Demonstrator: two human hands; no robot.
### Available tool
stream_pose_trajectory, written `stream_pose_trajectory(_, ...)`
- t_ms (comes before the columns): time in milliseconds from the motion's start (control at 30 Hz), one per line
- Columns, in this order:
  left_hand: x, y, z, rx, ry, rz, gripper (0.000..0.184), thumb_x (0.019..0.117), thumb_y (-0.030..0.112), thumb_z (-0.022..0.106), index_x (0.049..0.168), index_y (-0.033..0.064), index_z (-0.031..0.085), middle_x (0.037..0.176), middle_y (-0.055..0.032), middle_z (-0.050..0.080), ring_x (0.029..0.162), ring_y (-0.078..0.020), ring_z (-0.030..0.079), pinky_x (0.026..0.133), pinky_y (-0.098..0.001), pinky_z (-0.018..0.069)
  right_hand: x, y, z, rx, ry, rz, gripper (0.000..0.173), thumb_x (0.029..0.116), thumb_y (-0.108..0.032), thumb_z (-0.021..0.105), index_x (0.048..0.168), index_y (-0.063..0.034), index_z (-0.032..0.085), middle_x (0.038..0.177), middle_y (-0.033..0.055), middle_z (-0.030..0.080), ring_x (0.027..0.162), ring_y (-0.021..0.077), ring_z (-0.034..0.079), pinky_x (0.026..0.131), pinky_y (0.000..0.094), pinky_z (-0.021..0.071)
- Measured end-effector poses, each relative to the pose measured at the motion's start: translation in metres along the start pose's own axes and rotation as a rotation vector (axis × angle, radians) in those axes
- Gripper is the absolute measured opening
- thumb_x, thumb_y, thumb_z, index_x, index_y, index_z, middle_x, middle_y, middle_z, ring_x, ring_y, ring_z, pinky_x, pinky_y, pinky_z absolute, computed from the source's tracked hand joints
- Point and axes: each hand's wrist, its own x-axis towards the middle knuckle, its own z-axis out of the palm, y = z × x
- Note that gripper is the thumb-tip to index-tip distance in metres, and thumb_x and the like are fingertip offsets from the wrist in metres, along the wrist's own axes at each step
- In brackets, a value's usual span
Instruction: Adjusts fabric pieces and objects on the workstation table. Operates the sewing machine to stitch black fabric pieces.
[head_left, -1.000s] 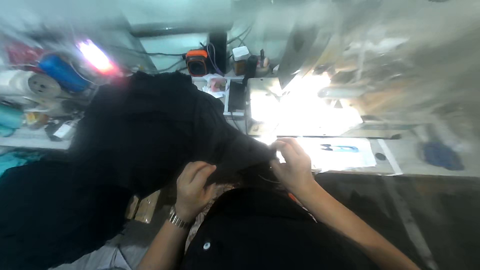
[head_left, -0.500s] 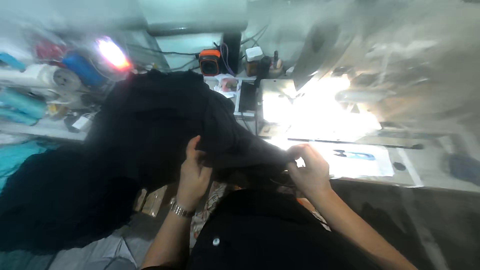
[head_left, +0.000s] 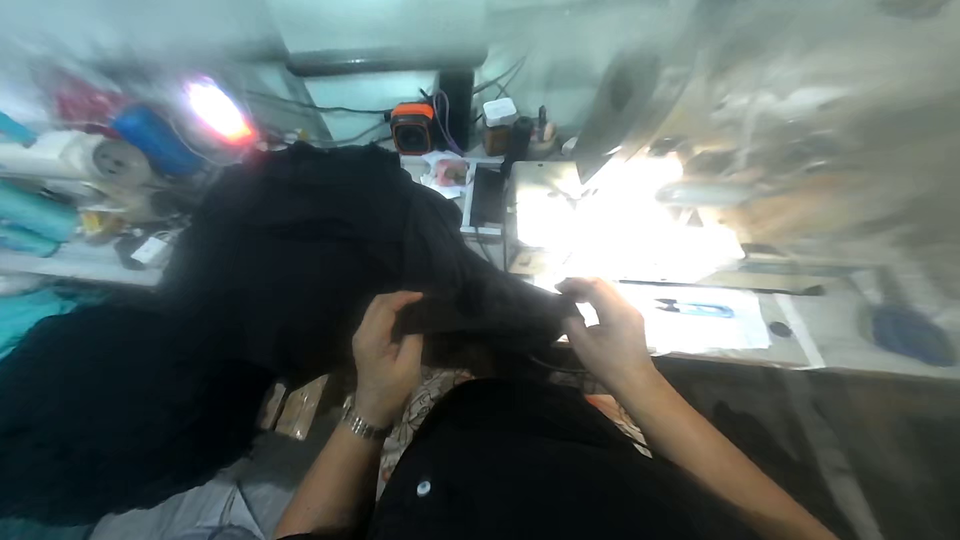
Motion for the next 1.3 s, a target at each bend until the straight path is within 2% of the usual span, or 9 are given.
stream_pose_trajectory(100, 0.009, 0.019, 0.007, -0.093, 0.087, 0.119, 0.026, 0.0926, 0.012, 0.067, 0.118, 0.0134, 0.065, 0.109, 0.002, 0.066, 0.103, -0.0071, 0.064, 0.09, -0.0272, 0.058, 0.007, -0.019, -0.007, -0.013, -0.347, 0.039, 0.058, 0.0835, -0.014, 0.076, 0.138, -0.0081, 0.058, 0.134, 0.0158, 0.063, 0.119, 0.0336, 0.064, 0.097, 0.0549, 0.0546)
stream_pose_trajectory(200, 0.011, 0.032, 0.031, -0.126, -0.034, 0.206, 0.029, 0.0892, 0.009, 0.072, 0.117, 0.0065, 0.064, 0.106, -0.005, 0.067, 0.1, -0.0102, 0.066, 0.089, -0.0272, 0.0587, 0.002, -0.048, 0.002, 0.025, -0.388, -0.207, 0.068, 0.0893, -0.053, 0.073, 0.141, -0.0116, 0.057, 0.133, 0.0111, 0.064, 0.123, 0.0268, 0.061, 0.104, 0.0475, 0.0508)
stream_pose_trajectory(300, 0.007, 0.028, 0.053, -0.027, -0.124, 0.259, 0.033, 0.0859, 0.006, 0.075, 0.117, 0.0023, 0.067, 0.106, -0.012, 0.069, 0.101, -0.0158, 0.067, 0.091, -0.0275, 0.0582, 0.006, -0.049, 0.008, 0.112, -0.147, -0.256, 0.024, 0.0957, -0.019, 0.062, 0.113, -0.0057, 0.071, 0.102, 0.0081, 0.074, 0.097, 0.0171, 0.072, 0.088, 0.0342, 0.0591)
stream_pose_trajectory(500, 0.005, -0.018, 0.035, 0.29, -0.123, -0.086, 0.05, 0.0782, 0.001, 0.076, 0.127, 0.0065, 0.066, 0.117, -0.0113, 0.069, 0.104, -0.0225, 0.069, 0.091, -0.0409, 0.0596, 0.025, -0.01, -0.027, 0.202, 0.286, -0.051, 0.015, 0.0905, -0.007, 0.063, 0.105, -0.0057, 0.062, 0.093, -0.0027, 0.071, 0.083, -0.0015, 0.066, 0.077, 0.0196, 0.0569)
stream_pose_trajectory(867, 0.009, -0.014, 0.017, 0.311, -0.068, 0.06, 0.03, 0.0824, 0.002, 0.067, 0.111, 0.0065, 0.074, 0.109, -0.0098, 0.071, 0.105, -0.0189, 0.068, 0.091, -0.0341, 0.0583, 0.02, 0.002, -0.021, 0.186, 0.241, 0.024, 0.018, 0.0916, -0.011, 0.062, 0.109, -0.0058, 0.065, 0.093, -0.002, 0.071, 0.083, -0.0017, 0.066, 0.078, 0.0186, 0.0559)
stream_pose_trajectory(1033, 0.047, 0.029, -0.05, 0.388, 0.404, 0.507, 0.016, 0.0977, 0.018, 0.063, 0.114, 0.0174, 0.063, 0.112, 0.0026, 0.065, 0.111, -0.0122, 0.062, 0.098, -0.0328, 0.0525, 0.006, -0.022, -0.024, 0.295, -0.094, -0.097, 0.014, 0.0908, -0.008, 0.059, 0.101, -0.0037, 0.068, 0.092, 0.003, 0.072, 0.086, 0.0005, 0.066, 0.08, 0.0175, 0.0555)
stream_pose_trajectory(1167, 0.061, 0.02, -0.009, 0.451, 0.016, 0.439, 0.021, 0.0945, 0.005, 0.06, 0.111, 0.0095, 0.073, 0.115, -0.0116, 0.067, 0.115, -0.0258, 0.062, 0.102, -0.0409, 0.049, 0.007, -0.009, -0.02, 0.038, -0.526, 0.161, 0.02, 0.095, -0.015, 0.055, 0.11, -0.0092, 0.067, 0.08, 0.0026, 0.066, 0.069, 0.0118, 0.063, 0.065, 0.0335, 0.0545)
stream_pose_trajectory(1233, 0.059, 0.0, 0.012, 0.415, -0.35, 0.249, 0.028, 0.088, -0.002, 0.063, 0.11, 0.0095, 0.076, 0.12, -0.0125, 0.068, 0.116, -0.0273, 0.064, 0.099, -0.0444, 0.0546, 0.011, 0.002, -0.017, -0.145, -0.713, 0.297, 0.024, 0.1023, -0.015, 0.054, 0.121, -0.007, 0.065, 0.092, 0.0134, 0.069, 0.084, 0.0295, 0.069, 0.078, 0.0525, 0.0558)
stream_pose_trajectory(1300, 0.053, -0.005, 0.023, 0.306, -0.538, 0.133, 0.034, 0.0857, -0.003, 0.064, 0.113, 0.0136, 0.076, 0.12, -0.0072, 0.069, 0.11, -0.0198, 0.068, 0.093, -0.0392, 0.0589, 0.007, -0.001, -0.014, -0.167, -0.597, 0.193, 0.023, 0.0994, -0.019, 0.061, 0.117, -0.0069, 0.068, 0.104, 0.0141, 0.07, 0.094, 0.0306, 0.07, 0.083, 0.0514, 0.0578)
